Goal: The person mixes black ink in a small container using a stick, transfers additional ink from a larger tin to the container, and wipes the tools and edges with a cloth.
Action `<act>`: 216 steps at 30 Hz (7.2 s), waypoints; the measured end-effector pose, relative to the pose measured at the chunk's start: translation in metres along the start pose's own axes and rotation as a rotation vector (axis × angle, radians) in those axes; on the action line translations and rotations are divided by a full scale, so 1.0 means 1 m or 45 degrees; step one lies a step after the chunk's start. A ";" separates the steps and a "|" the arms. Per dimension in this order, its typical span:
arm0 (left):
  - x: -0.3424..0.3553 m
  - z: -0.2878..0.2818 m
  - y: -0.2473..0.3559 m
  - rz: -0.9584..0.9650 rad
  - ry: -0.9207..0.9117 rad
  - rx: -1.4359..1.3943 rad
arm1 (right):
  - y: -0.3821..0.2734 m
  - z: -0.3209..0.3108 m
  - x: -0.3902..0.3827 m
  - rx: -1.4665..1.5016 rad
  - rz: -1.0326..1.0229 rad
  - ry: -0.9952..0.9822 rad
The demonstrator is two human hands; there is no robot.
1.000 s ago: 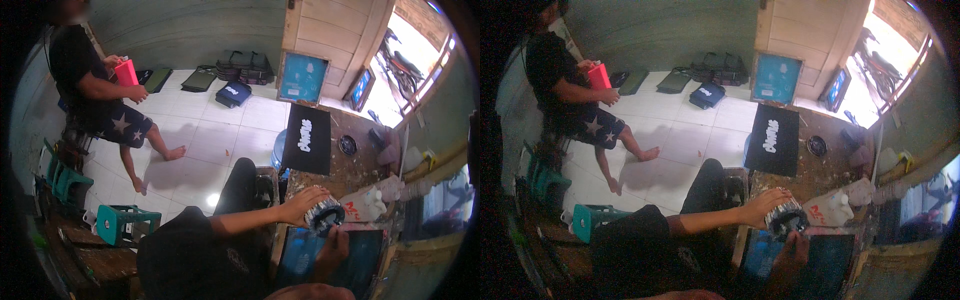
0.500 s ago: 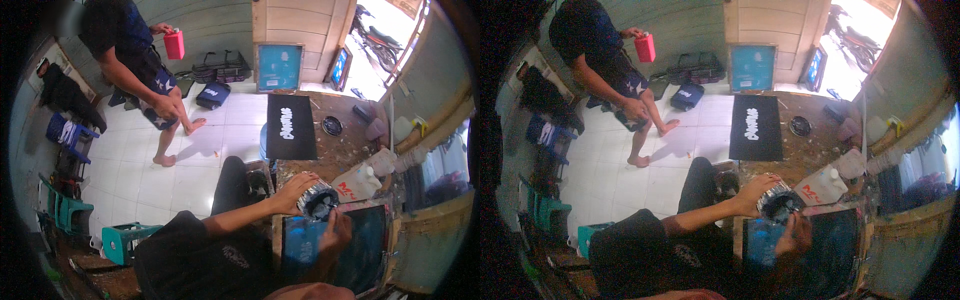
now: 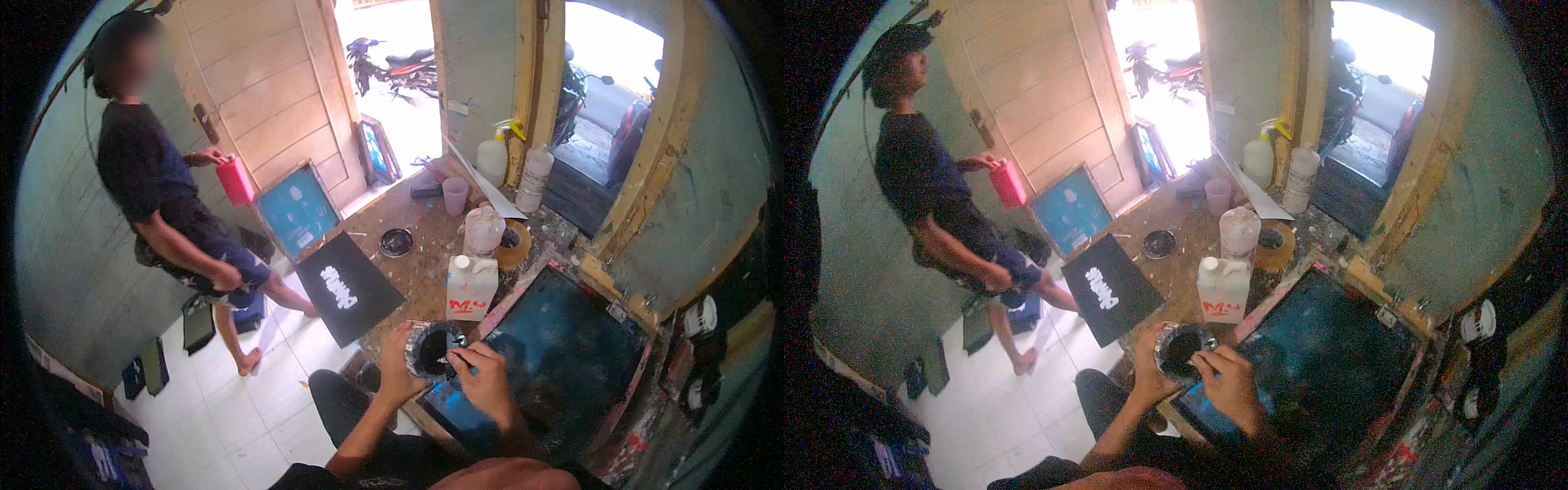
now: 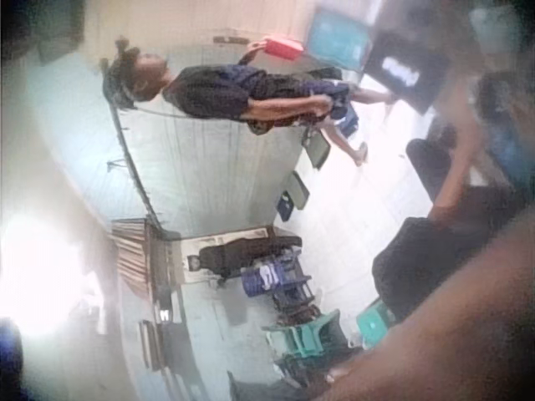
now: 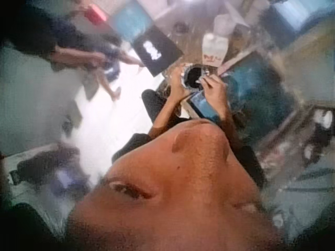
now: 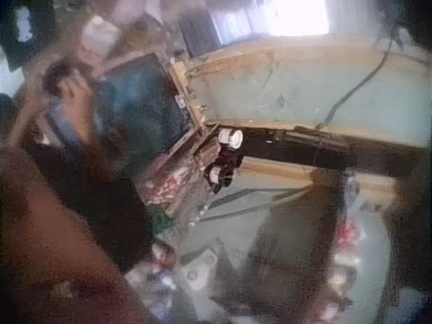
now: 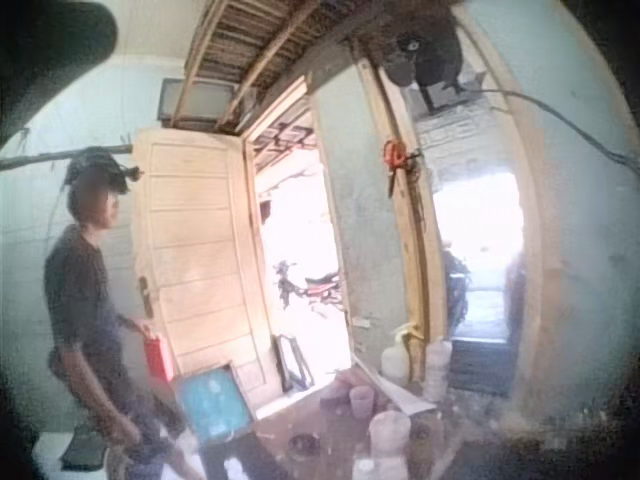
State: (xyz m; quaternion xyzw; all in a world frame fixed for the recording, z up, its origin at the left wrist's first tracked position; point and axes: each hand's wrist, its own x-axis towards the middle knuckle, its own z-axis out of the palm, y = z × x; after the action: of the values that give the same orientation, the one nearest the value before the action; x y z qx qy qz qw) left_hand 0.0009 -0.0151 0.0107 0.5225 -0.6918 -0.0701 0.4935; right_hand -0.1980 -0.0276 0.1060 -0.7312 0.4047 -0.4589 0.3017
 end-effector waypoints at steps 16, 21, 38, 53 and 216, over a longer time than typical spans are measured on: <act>-0.010 0.003 -0.004 0.003 0.108 -0.034 | -0.006 0.000 0.005 -0.155 -0.098 0.096; -0.009 -0.004 0.000 -0.030 0.049 0.049 | -0.003 0.004 0.001 -0.103 0.024 -0.073; -0.012 -0.004 0.001 -0.147 0.007 0.075 | 0.008 0.002 0.005 -0.436 -0.270 0.001; -0.012 -0.004 0.002 -0.014 0.056 0.056 | -0.001 0.002 -0.004 -0.302 -0.111 -0.040; -0.011 0.004 0.000 0.104 0.077 0.202 | 0.005 0.005 -0.013 -0.010 0.160 0.095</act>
State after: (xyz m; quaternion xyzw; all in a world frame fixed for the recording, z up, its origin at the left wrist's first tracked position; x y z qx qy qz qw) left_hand -0.0021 -0.0079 0.0020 0.5332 -0.7006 0.0209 0.4737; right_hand -0.1980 -0.0186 0.0948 -0.6880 0.4624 -0.4644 0.3118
